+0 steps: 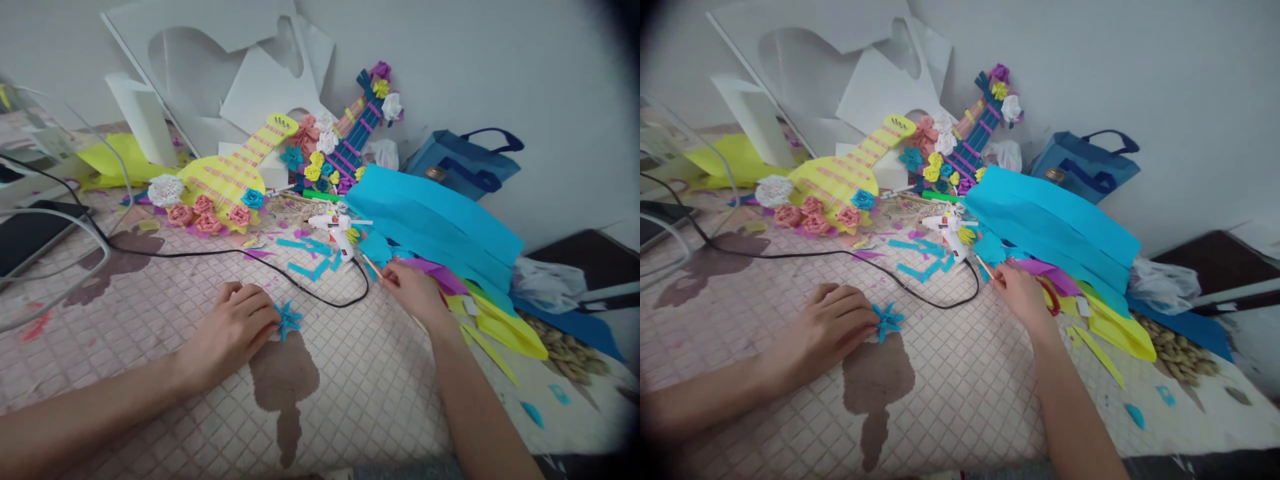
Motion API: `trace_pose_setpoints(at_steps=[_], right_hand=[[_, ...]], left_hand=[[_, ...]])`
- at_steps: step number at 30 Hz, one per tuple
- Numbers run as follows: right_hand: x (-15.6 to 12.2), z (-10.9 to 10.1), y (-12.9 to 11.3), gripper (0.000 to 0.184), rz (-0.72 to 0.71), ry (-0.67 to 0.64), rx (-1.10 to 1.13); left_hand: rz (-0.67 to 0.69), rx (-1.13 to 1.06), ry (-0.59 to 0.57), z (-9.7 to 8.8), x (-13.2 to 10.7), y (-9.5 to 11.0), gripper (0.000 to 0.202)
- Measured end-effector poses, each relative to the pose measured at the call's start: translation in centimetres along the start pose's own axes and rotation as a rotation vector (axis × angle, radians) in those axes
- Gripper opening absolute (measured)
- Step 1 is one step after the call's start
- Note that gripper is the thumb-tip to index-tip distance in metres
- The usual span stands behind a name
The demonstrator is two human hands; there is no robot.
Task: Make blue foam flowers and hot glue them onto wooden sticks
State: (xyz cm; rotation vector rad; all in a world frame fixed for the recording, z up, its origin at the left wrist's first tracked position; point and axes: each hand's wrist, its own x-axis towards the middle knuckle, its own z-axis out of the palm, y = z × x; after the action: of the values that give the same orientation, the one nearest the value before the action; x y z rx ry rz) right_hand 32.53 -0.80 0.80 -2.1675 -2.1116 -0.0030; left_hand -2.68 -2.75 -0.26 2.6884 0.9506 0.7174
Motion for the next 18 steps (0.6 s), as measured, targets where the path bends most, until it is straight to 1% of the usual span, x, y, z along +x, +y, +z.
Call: trace_pose_setpoints(at_steps=[3,7,13,16,18], right_hand=[[0.0,-0.1,-0.4,0.006,-0.001,-0.041,0.061],[0.0,-0.1,-1.1,0.003,-0.052,-0.062,0.164],[0.7,1.0,-0.7,0.011,0.016,0.079,0.077],[1.5,1.1,-1.0,0.018,-0.036,0.197,0.18],[2.4,1.1,-1.9,0.024,-0.09,0.268,0.29]], left_hand=[[0.001,0.011,-0.011,-0.5,-0.2,-0.2,0.012],[0.004,0.021,0.008,-0.9,-0.5,-0.4,0.012],[0.018,0.003,-0.007,-1.1,-0.9,-0.5,0.014],[0.047,0.011,0.002,-1.3,-1.0,-0.5,0.014],[0.075,0.026,0.013,-1.4,-1.0,-0.5,0.014]])
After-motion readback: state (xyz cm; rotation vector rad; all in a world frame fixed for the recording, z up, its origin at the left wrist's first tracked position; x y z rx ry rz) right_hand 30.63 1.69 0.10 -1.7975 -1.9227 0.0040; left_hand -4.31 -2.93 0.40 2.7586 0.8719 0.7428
